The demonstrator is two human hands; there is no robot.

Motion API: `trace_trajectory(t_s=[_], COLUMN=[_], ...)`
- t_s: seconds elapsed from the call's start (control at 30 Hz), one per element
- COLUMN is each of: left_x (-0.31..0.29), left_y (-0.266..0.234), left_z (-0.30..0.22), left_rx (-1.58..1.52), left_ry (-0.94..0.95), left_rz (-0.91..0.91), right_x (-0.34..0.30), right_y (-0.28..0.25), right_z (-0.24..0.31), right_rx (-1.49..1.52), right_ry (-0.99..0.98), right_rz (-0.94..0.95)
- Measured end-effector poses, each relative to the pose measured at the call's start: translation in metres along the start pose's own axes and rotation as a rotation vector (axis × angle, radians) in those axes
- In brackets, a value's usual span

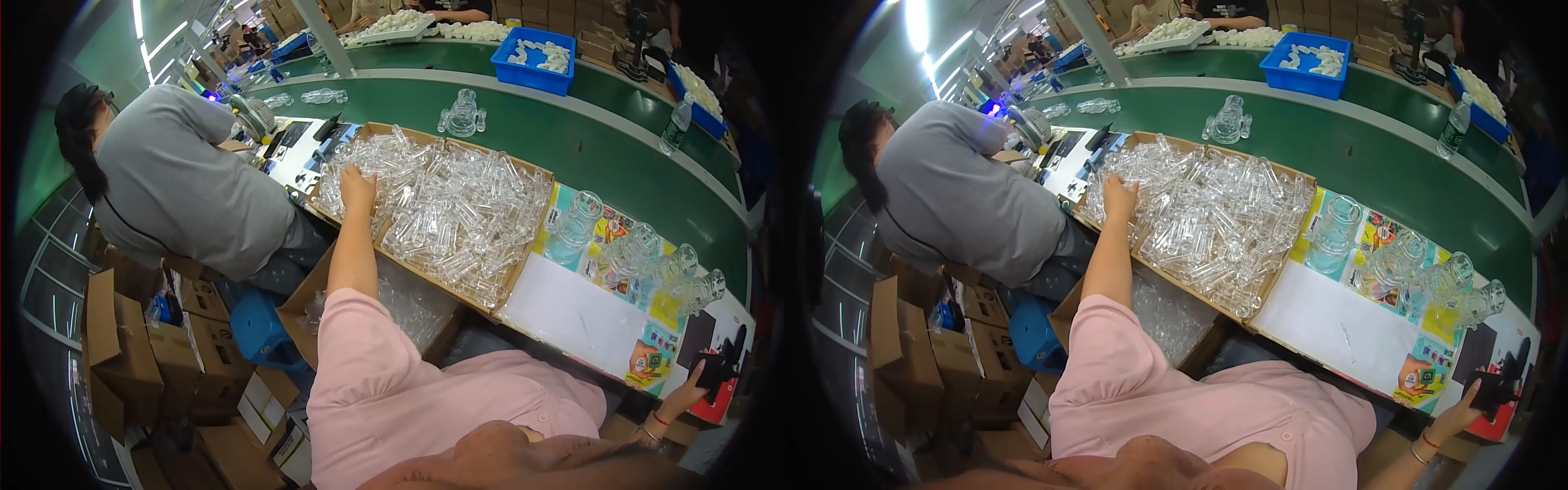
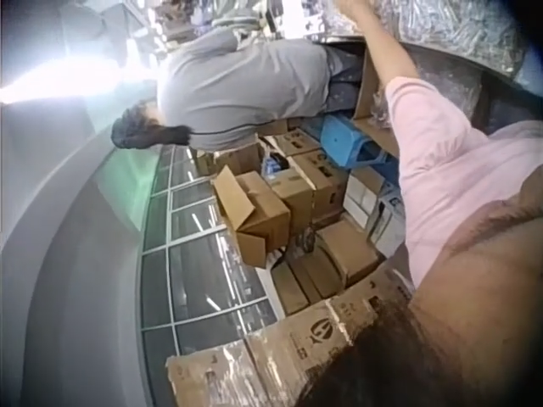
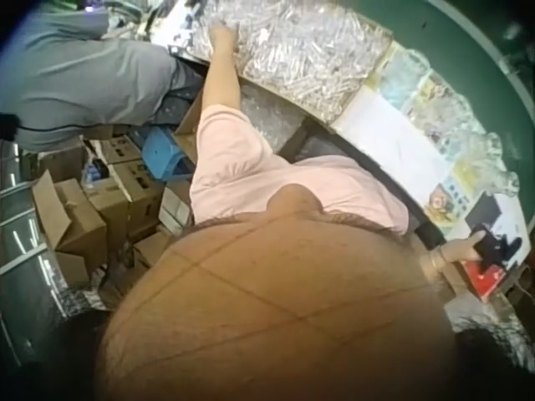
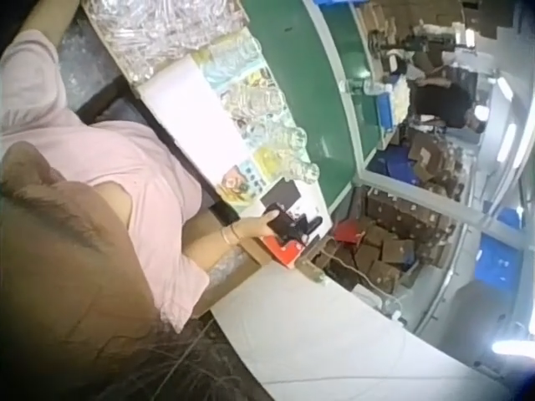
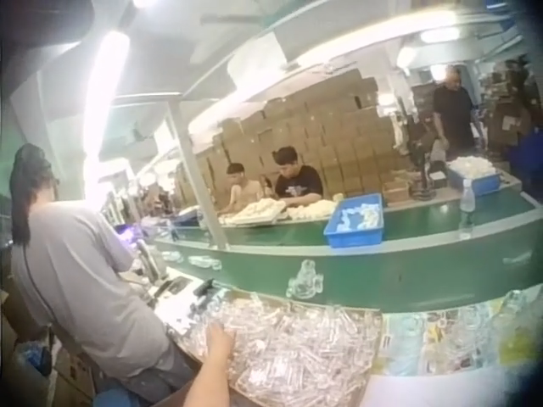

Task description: Assembling glass jugs with electronic components and packaging them in plastic sleeves at a factory workstation.

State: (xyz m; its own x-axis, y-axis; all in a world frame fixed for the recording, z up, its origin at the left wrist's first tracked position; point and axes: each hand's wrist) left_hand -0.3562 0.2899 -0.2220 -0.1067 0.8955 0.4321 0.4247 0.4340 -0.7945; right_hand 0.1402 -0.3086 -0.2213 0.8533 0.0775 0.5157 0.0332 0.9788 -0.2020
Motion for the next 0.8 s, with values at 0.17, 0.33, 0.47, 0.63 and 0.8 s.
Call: trace_trajectory(t_s=[0.17,0.33,0.47,0.63,0.8], left_x=[0.008,0.01,-0.039,-0.15,-0.231], left_y=[0.009,-0.002,-0.059,-0.119,-0.139], left_z=[0.02,0.011,-0.044,-0.137,-0.193], left_rx=[0.194,0.222,-0.209,-0.594,-0.877], left_ry=[0.621,0.586,0.552,0.614,0.629], left_rz=[-0.088,0.105,-0.095,0.276,0.664], right_x=[-0.01,-0.019,-0.029,-0.052,-0.06], right_y=[0.026,0.044,0.054,0.063,0.065], right_z=[0.036,0.059,0.086,0.095,0.13], right_rx=[0.032,0.178,0.406,0.563,0.506], right_ry=[0.023,-0.012,0.044,0.076,0.15], right_rz=[0.091,0.166,0.25,0.482,0.823])
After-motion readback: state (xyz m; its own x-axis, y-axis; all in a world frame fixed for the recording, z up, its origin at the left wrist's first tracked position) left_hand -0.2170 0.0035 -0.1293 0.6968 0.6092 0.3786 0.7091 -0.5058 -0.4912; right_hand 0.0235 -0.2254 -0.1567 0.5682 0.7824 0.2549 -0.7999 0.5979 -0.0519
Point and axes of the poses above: each hand's wrist, its own x-axis towards the middle knuckle, its own y-axis out of the palm, z = x × y, and after that the axes turned 1 degree about -y, right-handed
